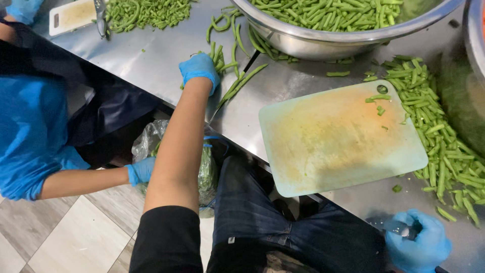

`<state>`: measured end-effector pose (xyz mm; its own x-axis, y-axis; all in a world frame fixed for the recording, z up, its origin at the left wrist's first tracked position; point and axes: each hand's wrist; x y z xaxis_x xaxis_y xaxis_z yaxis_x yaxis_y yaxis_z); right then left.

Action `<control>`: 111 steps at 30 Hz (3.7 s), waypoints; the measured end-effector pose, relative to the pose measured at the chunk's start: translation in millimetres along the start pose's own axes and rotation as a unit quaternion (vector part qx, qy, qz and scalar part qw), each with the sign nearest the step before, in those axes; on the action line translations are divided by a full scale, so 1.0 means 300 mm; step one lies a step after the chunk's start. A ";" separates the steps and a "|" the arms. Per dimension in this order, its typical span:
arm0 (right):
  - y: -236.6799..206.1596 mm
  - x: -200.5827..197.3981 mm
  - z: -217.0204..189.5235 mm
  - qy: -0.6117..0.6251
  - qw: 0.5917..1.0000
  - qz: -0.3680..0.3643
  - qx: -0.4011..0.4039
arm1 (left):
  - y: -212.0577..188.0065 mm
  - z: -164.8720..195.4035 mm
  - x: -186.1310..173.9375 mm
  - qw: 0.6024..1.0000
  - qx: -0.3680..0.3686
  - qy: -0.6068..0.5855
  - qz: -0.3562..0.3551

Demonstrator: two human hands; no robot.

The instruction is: The person, wearing blue gloves, cuts whole green beans into short pieces with a knife on a cutting board, gathering beans by hand and pushing the cut pieces toward a pile beside the board. Cut beans accumulate in a large metal bowl while a second worker handles a bag of beans nearby.

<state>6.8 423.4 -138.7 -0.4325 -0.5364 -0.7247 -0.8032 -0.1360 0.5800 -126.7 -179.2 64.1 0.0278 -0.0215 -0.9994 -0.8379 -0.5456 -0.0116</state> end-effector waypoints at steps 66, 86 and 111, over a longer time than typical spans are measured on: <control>0.596 0.090 -0.320 0.175 0.959 -0.203 0.091 | -0.744 0.501 0.226 0.911 0.375 -0.146 0.091; 0.606 0.093 -0.338 0.168 0.951 -0.238 0.109 | -0.780 0.441 0.257 0.891 0.293 -0.314 0.149; 0.597 0.125 -0.401 0.127 0.957 -0.247 0.086 | -0.728 0.397 0.256 0.891 0.329 -0.268 0.162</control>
<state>-103.9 278.7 -17.1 0.1129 -0.6294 -0.7688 -0.9487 -0.2983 0.1049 -6.4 38.2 -14.1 -0.3905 0.4101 -0.8242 -0.8975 0.0298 0.4400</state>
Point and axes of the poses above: each hand's wrist, its own y-axis towards the middle knuckle, its own x-axis out of the palm, z = x × y
